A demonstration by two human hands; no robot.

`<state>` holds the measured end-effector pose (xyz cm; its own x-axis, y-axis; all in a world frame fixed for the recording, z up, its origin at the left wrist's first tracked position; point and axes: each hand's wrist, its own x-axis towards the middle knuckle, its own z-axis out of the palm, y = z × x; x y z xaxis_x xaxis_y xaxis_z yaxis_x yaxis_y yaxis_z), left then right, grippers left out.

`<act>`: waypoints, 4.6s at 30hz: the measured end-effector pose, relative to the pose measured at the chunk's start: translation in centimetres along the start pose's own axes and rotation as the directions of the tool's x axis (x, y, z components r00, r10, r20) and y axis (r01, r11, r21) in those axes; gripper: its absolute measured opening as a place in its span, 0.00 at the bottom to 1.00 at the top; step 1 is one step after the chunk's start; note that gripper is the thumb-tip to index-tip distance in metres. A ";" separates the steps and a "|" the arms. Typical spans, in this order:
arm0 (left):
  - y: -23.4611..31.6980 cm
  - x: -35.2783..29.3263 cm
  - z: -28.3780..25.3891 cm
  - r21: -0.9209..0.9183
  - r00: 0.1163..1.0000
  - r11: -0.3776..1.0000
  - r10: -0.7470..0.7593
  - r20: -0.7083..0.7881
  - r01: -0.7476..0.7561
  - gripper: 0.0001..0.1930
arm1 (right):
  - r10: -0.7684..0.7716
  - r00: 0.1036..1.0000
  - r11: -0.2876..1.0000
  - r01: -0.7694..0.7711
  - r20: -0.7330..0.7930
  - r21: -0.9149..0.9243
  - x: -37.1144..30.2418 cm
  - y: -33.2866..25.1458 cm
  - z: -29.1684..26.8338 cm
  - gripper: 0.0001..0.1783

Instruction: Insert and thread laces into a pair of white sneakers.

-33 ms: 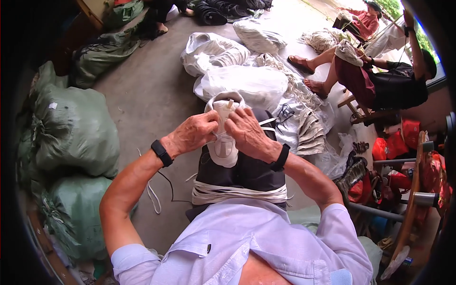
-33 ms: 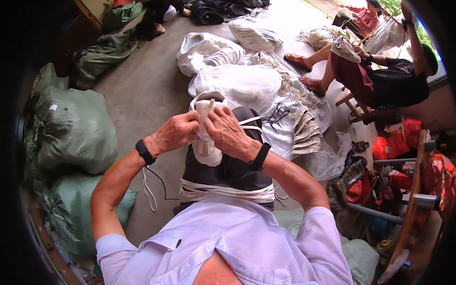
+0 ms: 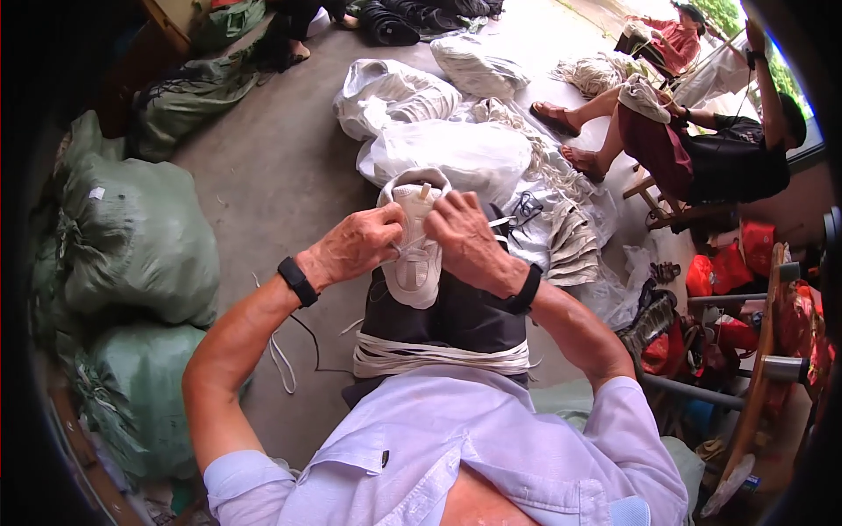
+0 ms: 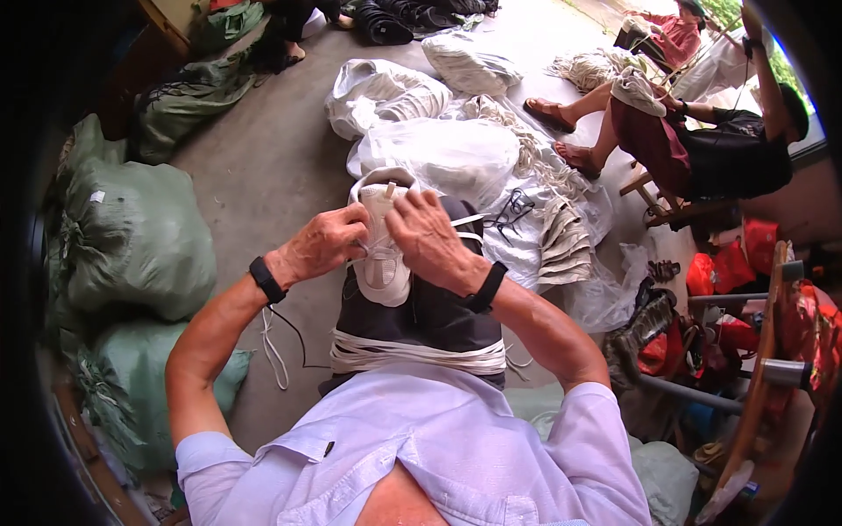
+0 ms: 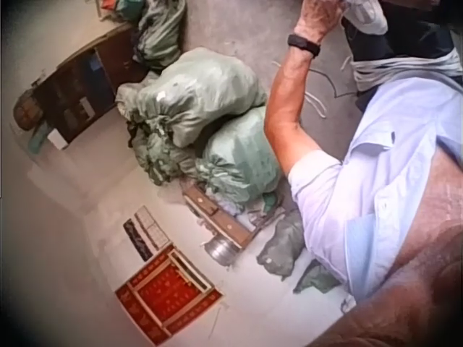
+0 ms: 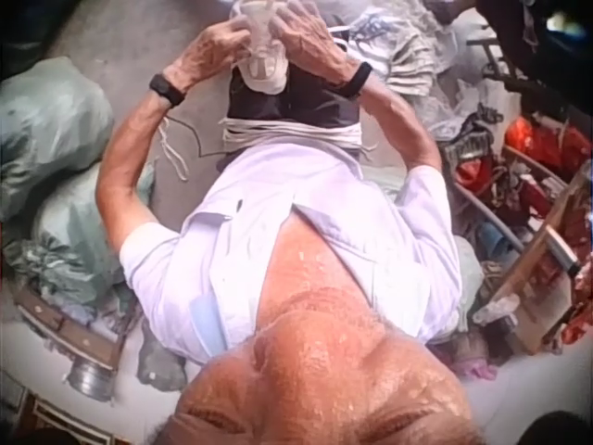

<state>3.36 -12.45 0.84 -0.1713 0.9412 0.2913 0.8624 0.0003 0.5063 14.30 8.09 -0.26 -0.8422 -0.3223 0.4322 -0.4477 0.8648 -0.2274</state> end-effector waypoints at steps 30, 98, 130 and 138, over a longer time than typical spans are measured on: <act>3.2 -6.8 7.4 -0.583 0.363 0.442 -0.896 -0.255 0.682 0.08 | -0.065 0.998 0.988 0.061 0.026 0.145 -2.0 0.0 0.6 0.14; 4.1 5.5 4.2 0.231 0.941 0.913 -0.338 -0.031 0.336 0.09 | 0.492 0.818 -0.321 -0.148 0.298 0.935 -8.2 5.8 -13.7 0.14; -11.1 -42.8 -22.7 -0.858 -0.233 0.462 -0.829 -0.508 0.226 0.14 | 0.976 -0.088 0.205 0.045 -0.200 0.978 -38.5 30.6 -31.4 0.12; -7.0 -43.2 -26.1 -0.856 -0.286 0.422 -0.816 -0.502 0.299 0.15 | 0.884 -0.057 0.370 -0.521 -0.464 0.769 -26.3 21.7 -24.4 0.09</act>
<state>-7.69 -61.92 5.95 -0.8939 -0.4394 -0.0890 -0.0955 -0.0072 0.9954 34.05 44.70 4.73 -0.2078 0.9616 0.1794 0.0419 0.1920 -0.9805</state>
